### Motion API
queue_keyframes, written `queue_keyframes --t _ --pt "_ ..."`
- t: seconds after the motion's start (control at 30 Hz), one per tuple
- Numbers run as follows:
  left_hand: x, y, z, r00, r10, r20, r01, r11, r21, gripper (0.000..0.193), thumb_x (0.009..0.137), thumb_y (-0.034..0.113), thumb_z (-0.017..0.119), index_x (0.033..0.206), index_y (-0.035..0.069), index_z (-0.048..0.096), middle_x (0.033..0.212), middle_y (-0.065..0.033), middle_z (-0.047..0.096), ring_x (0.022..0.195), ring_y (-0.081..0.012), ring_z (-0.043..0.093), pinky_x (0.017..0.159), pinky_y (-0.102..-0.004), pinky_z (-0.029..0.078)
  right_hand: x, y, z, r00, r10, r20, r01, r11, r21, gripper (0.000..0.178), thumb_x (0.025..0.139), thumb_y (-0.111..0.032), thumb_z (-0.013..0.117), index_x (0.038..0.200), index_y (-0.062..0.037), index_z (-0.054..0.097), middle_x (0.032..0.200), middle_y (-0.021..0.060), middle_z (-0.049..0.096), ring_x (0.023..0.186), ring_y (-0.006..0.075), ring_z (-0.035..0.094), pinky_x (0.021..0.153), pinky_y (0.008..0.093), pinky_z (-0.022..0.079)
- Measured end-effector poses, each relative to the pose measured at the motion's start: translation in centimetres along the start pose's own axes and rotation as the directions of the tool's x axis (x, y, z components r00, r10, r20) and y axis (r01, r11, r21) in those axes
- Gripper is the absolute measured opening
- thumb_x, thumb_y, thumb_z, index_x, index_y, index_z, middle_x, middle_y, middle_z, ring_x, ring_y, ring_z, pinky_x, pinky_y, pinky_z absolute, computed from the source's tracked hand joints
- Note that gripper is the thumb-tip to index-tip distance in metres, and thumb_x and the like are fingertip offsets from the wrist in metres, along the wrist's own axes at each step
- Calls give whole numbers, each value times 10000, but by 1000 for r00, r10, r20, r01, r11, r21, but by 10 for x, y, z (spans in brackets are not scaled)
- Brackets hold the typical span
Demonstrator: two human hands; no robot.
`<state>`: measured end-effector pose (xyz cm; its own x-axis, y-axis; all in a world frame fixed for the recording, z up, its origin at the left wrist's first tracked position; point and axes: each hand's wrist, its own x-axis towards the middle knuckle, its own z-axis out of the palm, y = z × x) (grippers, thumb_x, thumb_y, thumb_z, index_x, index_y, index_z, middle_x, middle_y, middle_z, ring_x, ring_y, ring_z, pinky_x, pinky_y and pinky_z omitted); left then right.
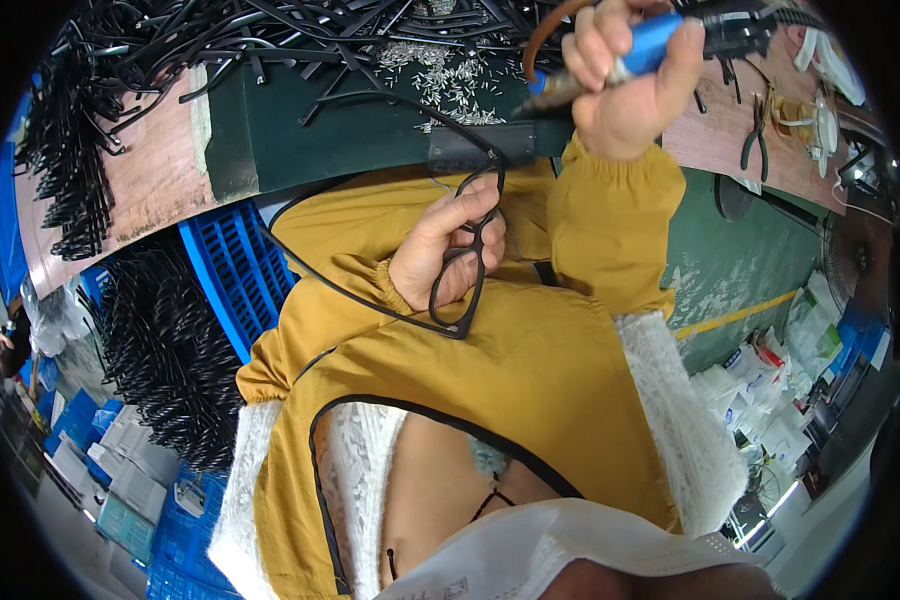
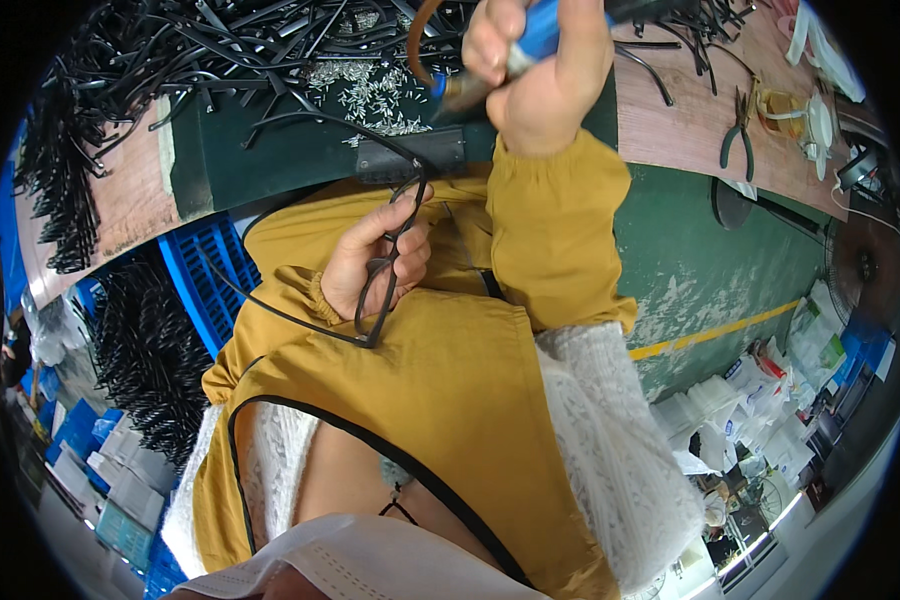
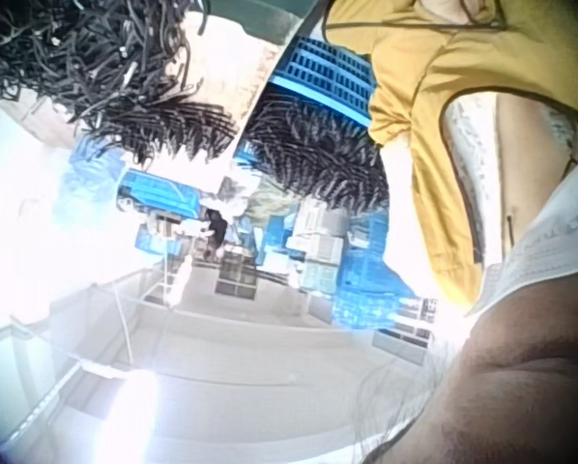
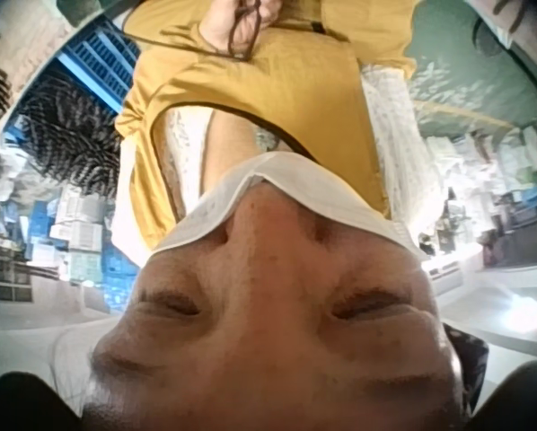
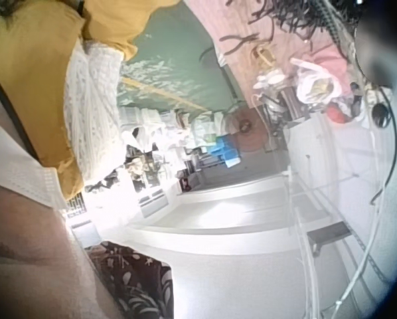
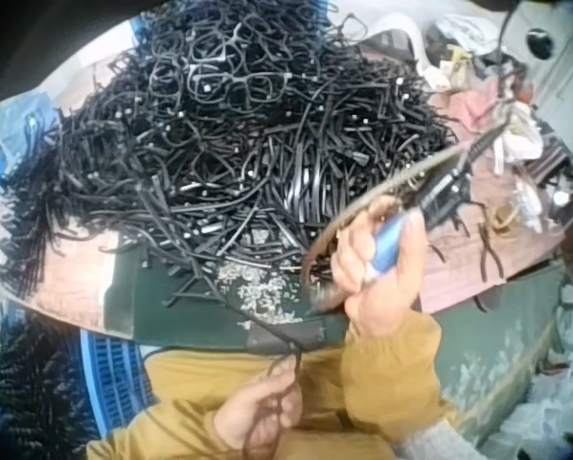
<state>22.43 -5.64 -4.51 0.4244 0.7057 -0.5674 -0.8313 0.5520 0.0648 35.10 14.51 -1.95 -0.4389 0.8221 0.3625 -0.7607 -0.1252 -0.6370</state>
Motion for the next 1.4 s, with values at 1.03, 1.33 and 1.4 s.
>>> queue_keyframes --t 1.03,1.33,1.4 --pt "-3 51 12 750 619 232 -659 668 345 372 936 54 607 1293 -37 556 991 -82 565 1015 -228 635 864 -313 565 19 19 -9 930 -171 -324 143 984 -108 311 1060 -470 536 1003 -164 546 709 -12 481 505 93 404 430 231 309" --pt "-11 4 -14 513 672 534 -626 -133 768 166 1035 14 537 1143 -19 659 1432 -296 573 1307 -357 593 1106 -410 432 -16 21 -3 996 68 -52 -73 991 -112 491 1005 -617 552 1238 -186 588 714 -7 504 536 115 474 452 250 354" --pt "-11 2 -19 492 670 556 -639 -155 753 165 1034 11 536 1141 -23 657 1425 -310 575 1292 -365 606 1096 -406 442 -21 26 -2 997 50 -64 -53 997 -48 498 988 -614 587 1242 -185 588 718 -4 510 530 115 476 454 250 350"
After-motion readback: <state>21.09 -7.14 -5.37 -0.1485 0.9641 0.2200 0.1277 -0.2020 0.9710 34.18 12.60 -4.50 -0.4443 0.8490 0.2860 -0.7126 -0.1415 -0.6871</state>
